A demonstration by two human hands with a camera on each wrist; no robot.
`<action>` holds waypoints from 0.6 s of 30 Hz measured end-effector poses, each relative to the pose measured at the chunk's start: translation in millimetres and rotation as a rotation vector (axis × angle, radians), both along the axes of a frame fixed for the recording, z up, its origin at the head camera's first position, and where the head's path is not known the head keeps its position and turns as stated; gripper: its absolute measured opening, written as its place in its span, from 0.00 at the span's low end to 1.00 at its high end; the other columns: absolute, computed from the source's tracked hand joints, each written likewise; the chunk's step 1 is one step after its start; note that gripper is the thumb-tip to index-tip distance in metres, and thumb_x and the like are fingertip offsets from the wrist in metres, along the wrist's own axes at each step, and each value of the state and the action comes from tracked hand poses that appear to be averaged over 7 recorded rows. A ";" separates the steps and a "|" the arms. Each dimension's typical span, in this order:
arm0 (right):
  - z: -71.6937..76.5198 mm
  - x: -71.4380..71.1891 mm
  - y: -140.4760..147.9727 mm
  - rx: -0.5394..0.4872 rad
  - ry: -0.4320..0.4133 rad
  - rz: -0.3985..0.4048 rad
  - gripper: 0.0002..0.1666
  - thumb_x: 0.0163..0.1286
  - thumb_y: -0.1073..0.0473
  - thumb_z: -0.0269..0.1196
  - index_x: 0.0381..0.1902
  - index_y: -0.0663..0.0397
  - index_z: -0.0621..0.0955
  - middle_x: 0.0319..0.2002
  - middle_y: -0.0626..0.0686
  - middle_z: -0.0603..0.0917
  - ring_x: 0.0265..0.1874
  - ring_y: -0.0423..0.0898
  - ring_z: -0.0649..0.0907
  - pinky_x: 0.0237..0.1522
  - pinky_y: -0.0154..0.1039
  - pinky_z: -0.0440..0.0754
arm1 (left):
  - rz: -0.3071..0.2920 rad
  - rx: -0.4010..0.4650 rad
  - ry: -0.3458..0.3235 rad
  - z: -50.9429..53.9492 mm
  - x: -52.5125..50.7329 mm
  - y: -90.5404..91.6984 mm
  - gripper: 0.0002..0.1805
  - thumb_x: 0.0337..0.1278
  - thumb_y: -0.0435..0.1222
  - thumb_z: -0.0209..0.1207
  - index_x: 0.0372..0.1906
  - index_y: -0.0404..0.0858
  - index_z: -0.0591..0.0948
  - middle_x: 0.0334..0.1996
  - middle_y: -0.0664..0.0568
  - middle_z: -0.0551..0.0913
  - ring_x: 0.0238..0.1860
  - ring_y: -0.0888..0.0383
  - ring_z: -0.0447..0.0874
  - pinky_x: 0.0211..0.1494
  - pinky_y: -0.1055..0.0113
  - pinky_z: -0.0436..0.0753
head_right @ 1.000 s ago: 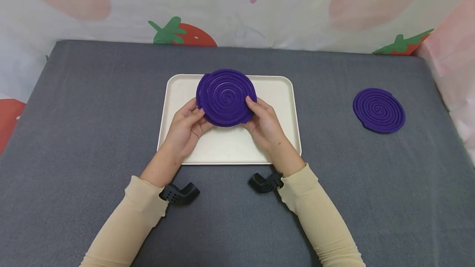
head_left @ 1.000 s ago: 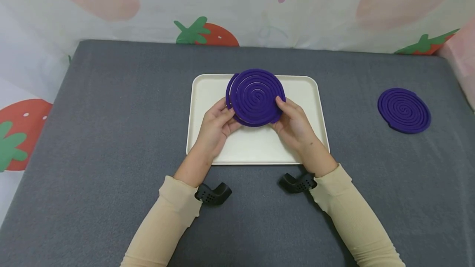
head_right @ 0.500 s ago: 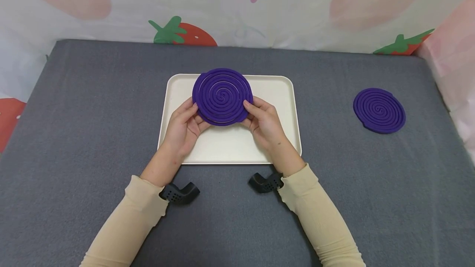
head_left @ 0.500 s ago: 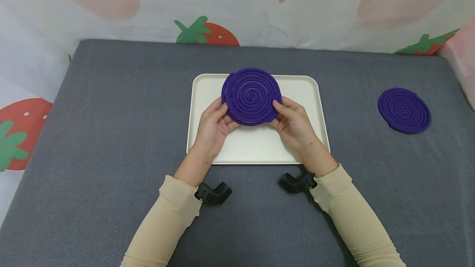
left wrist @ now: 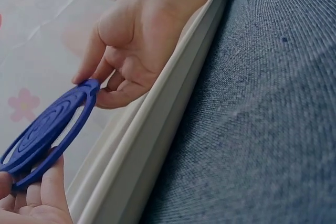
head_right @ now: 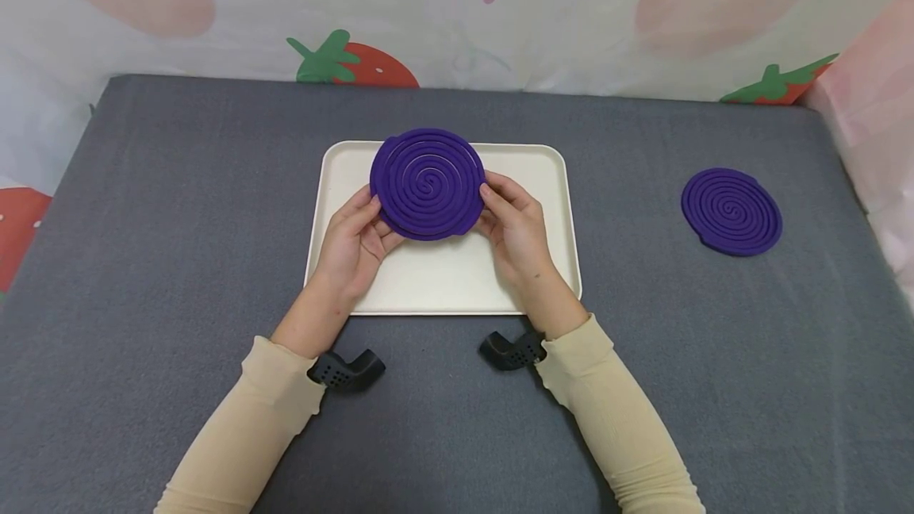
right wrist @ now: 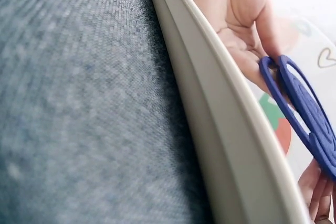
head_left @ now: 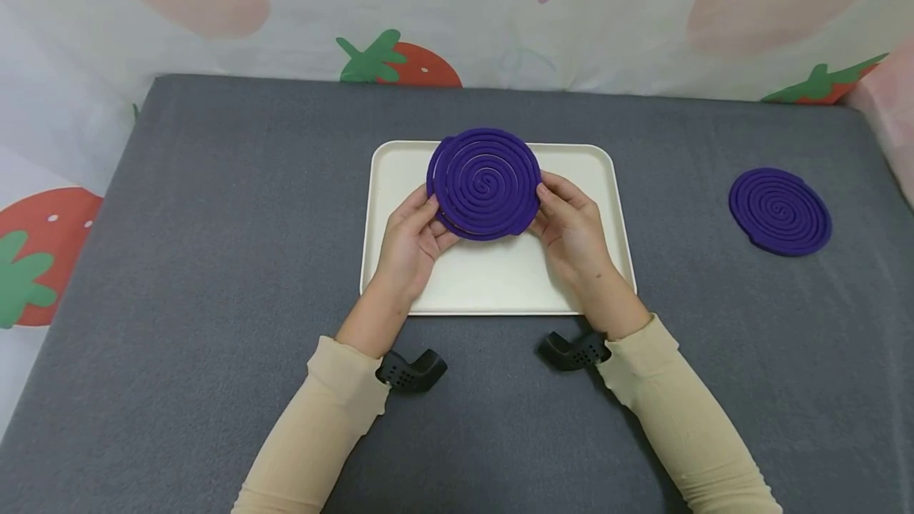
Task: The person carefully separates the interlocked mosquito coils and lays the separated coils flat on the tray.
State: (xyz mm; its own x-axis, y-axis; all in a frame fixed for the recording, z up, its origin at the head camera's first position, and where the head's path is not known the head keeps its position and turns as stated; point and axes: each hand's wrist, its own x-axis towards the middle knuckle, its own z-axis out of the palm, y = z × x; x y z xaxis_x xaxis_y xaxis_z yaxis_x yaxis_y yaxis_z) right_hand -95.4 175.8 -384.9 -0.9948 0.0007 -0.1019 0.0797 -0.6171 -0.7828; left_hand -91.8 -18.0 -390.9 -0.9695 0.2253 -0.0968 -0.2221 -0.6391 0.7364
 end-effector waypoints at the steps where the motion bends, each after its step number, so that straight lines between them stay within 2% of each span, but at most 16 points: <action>1: 0.0 0.0 -0.2 0.025 0.003 -0.011 0.18 0.71 0.73 0.49 0.35 0.54 0.84 0.30 0.50 0.84 0.27 0.41 0.81 0.29 0.34 0.82 | 0.001 -0.006 0.002 0.2 0.2 0.1 0.22 0.73 0.29 0.34 0.67 0.25 0.59 0.39 0.53 0.85 0.40 0.60 0.84 0.43 0.67 0.83; 4: 0.4 0.0 -0.3 0.065 0.006 -0.030 0.19 0.71 0.73 0.49 0.33 0.53 0.85 0.29 0.49 0.84 0.27 0.41 0.81 0.29 0.33 0.81 | 0.002 -0.026 0.013 0.9 0.6 0.5 0.22 0.74 0.30 0.35 0.67 0.25 0.60 0.39 0.53 0.84 0.41 0.60 0.84 0.45 0.66 0.83; 7: 0.8 0.1 0.2 0.054 0.004 -0.030 0.19 0.71 0.73 0.49 0.34 0.54 0.85 0.30 0.50 0.84 0.27 0.41 0.81 0.29 0.33 0.82 | -0.002 -0.051 0.020 0.8 0.9 0.4 0.22 0.74 0.30 0.36 0.66 0.25 0.61 0.41 0.51 0.83 0.42 0.60 0.84 0.47 0.64 0.82; 10: 1.1 0.0 0.1 0.055 -0.001 -0.040 0.19 0.71 0.73 0.49 0.34 0.53 0.85 0.30 0.50 0.85 0.28 0.41 0.82 0.30 0.33 0.82 | -0.015 -0.078 0.025 -0.4 0.6 0.7 0.22 0.73 0.29 0.37 0.66 0.25 0.61 0.50 0.41 0.80 0.43 0.60 0.83 0.50 0.63 0.81; 14: 1.0 -0.2 0.0 0.043 -0.005 -0.055 0.20 0.71 0.74 0.48 0.34 0.53 0.84 0.30 0.50 0.84 0.28 0.41 0.82 0.30 0.32 0.82 | -0.056 -0.119 0.047 -2.3 -0.1 2.3 0.23 0.69 0.23 0.38 0.67 0.26 0.60 0.60 0.29 0.69 0.46 0.60 0.82 0.55 0.60 0.79; 18: 0.1 -0.3 -0.2 0.047 -0.003 -0.066 0.20 0.71 0.74 0.48 0.34 0.54 0.84 0.30 0.50 0.84 0.27 0.41 0.82 0.30 0.31 0.82 | -0.080 -0.161 0.075 -2.6 1.1 3.6 0.24 0.66 0.21 0.41 0.67 0.25 0.60 0.56 0.32 0.72 0.45 0.60 0.82 0.55 0.60 0.78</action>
